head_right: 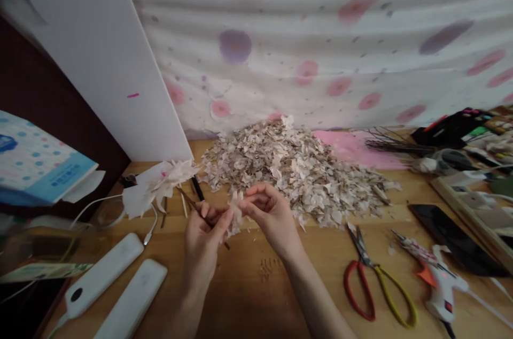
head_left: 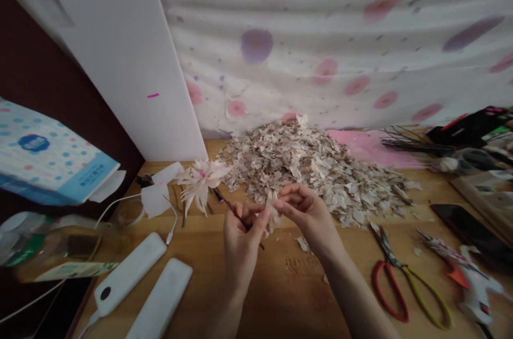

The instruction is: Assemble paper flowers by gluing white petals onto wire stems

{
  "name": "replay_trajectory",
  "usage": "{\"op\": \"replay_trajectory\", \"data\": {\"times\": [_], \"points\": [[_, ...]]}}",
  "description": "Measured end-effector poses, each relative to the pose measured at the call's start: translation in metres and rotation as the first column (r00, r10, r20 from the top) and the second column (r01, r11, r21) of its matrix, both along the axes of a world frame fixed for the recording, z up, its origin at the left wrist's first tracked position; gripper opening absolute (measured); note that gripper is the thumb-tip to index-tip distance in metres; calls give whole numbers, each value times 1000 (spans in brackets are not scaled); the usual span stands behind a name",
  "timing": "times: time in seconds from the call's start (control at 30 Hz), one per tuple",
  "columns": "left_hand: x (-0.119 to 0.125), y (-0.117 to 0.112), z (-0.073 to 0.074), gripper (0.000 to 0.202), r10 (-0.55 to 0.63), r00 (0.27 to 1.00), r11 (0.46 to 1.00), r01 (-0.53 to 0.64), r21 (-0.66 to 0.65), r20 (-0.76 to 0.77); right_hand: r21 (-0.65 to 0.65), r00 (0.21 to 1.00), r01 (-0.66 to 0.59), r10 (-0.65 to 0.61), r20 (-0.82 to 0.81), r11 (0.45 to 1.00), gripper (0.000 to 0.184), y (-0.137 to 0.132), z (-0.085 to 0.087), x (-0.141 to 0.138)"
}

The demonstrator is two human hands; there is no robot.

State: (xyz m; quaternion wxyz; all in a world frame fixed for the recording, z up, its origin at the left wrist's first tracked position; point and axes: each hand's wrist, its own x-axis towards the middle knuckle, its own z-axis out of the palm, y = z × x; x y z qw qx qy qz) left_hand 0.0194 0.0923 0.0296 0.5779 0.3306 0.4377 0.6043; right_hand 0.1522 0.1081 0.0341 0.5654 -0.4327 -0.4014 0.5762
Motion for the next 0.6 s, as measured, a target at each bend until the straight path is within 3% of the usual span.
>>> {"op": "replay_trajectory", "data": {"times": [0.23, 0.43, 0.6], "points": [[12, -14, 6, 57, 30, 999, 999, -29, 36, -29, 40, 997, -15, 18, -74, 999, 35, -24, -6, 12], [15, -11, 7, 60, -8, 993, 998, 15, 63, -117, 107, 998, 66, -68, 14, 992, 31, -36, -2, 17], [19, -8, 12, 64, -56, 996, 998, 59, 32, -75, 114, 992, 124, -121, -37, 986, 27, -41, 1, 17]]}}
